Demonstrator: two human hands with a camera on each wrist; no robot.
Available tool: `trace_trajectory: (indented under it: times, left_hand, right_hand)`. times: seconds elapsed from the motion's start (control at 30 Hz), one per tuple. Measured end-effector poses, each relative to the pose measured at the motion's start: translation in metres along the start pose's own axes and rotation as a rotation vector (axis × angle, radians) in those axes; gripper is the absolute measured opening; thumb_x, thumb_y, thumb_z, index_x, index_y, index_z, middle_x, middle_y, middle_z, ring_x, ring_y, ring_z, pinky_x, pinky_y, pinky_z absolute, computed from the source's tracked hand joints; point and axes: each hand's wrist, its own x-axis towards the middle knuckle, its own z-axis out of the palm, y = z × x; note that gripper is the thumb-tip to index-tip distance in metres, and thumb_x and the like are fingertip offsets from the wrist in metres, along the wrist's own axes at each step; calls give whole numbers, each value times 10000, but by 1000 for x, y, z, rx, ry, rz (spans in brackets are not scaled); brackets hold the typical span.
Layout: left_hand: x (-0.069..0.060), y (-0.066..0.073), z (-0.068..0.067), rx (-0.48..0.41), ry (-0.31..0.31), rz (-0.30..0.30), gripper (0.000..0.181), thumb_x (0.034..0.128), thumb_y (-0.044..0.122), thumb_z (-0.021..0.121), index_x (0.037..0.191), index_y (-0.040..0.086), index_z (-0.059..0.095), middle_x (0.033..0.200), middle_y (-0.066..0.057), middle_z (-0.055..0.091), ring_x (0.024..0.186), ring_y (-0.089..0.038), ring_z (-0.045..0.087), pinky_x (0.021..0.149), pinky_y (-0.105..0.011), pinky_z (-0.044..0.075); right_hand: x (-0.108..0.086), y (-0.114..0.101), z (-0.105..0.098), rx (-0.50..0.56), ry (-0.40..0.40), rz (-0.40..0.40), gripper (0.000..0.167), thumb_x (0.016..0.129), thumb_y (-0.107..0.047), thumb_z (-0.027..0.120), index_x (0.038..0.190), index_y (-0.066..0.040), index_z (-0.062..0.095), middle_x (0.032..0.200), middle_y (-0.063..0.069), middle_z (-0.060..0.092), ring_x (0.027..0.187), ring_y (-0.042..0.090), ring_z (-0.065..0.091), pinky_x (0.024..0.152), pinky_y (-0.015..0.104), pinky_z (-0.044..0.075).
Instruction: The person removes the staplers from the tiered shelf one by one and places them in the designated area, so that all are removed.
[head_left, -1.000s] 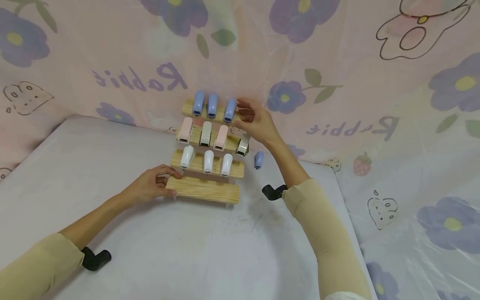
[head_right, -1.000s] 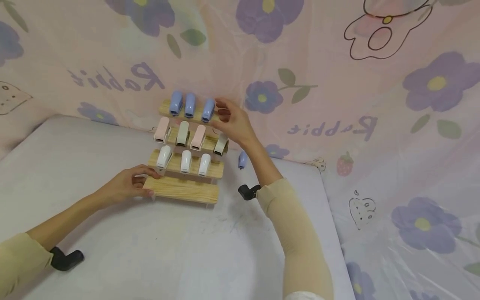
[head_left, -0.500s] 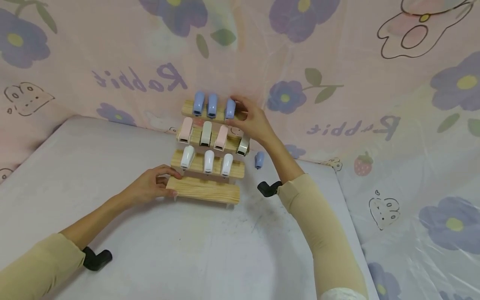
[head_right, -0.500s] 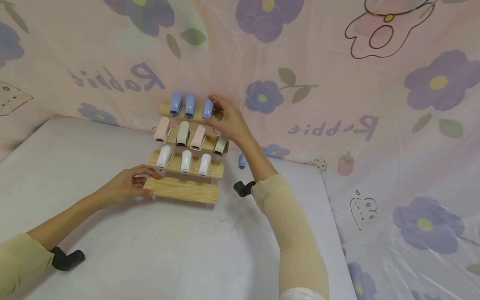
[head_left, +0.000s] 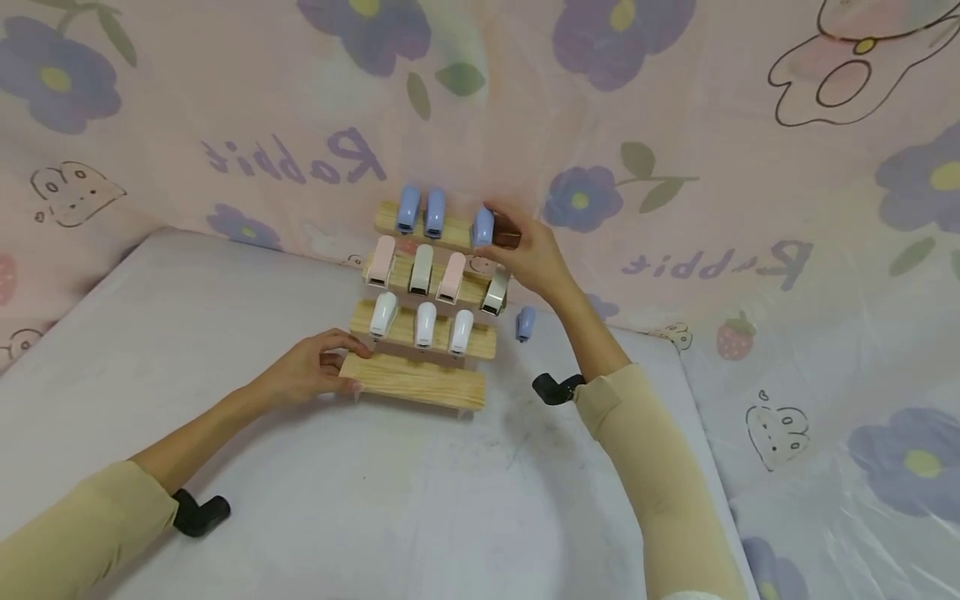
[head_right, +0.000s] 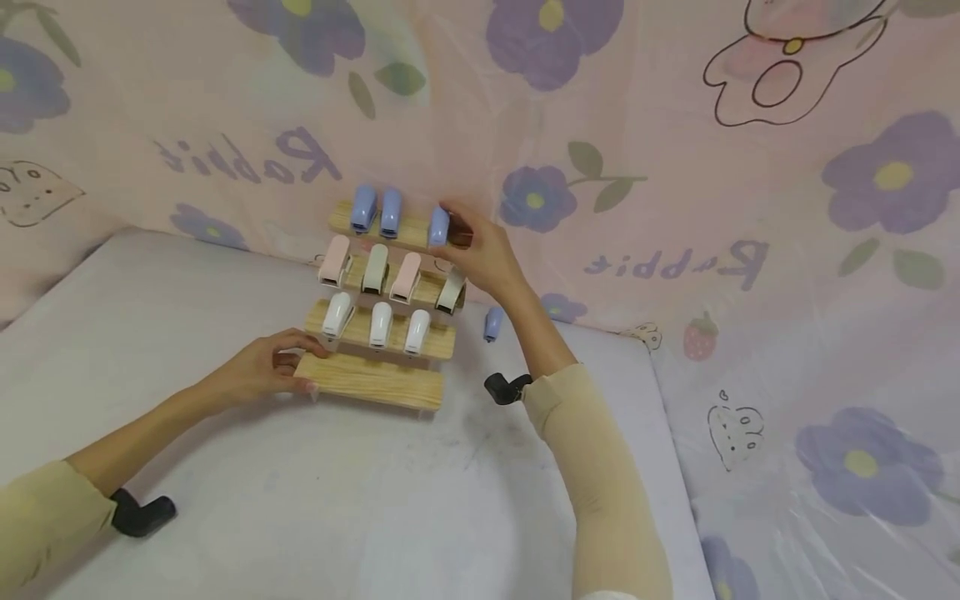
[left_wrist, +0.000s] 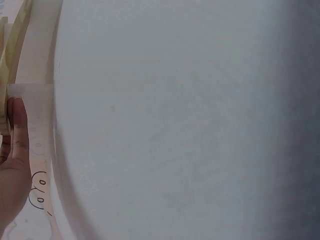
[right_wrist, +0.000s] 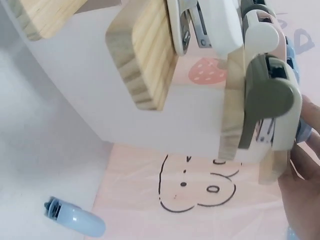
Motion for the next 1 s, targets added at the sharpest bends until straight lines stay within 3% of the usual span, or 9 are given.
trace_trajectory:
  times: [0.37, 0.6, 0.77, 1.0]
  left_hand:
    - [1, -3, 1, 12, 6, -4, 466, 786, 86, 846, 1196, 26, 631, 1317, -151, 506, 887, -191, 596, 742, -246, 513]
    - [1, 0, 1, -3, 7, -12, 471, 783, 65, 843, 1197, 10, 626, 1317, -162, 510, 951, -215, 619, 782, -254, 531]
    - [3, 0, 3, 5, 6, 2, 466, 784, 86, 847, 1192, 20, 631, 1308, -155, 514, 922, -207, 599, 778, -246, 518]
    - [2, -1, 3, 20, 24, 27, 452, 786, 71, 842, 1186, 18, 639, 1265, -144, 517, 794, -149, 563, 686, -241, 504]
  right_hand:
    - [-11, 9, -13, -21, 34, -10, 674, 851, -136, 803, 1456, -125, 508, 1278, 145, 628, 1131, 272, 623, 969, 361, 498]
    - [-22, 15, -26, -53, 74, -26, 678, 857, -41, 776, 1463, -26, 471, 1315, 232, 600, 1206, 353, 574, 1038, 456, 438]
    - [-38, 3, -39, -22, 110, -4, 659, 847, 52, 748, 1439, 56, 460, 1313, 291, 578, 1211, 410, 557, 1033, 516, 429]
    - [-51, -5, -48, 5, 105, 34, 653, 849, 47, 743, 1438, 57, 463, 1333, 287, 567, 1209, 410, 567, 1024, 491, 444]
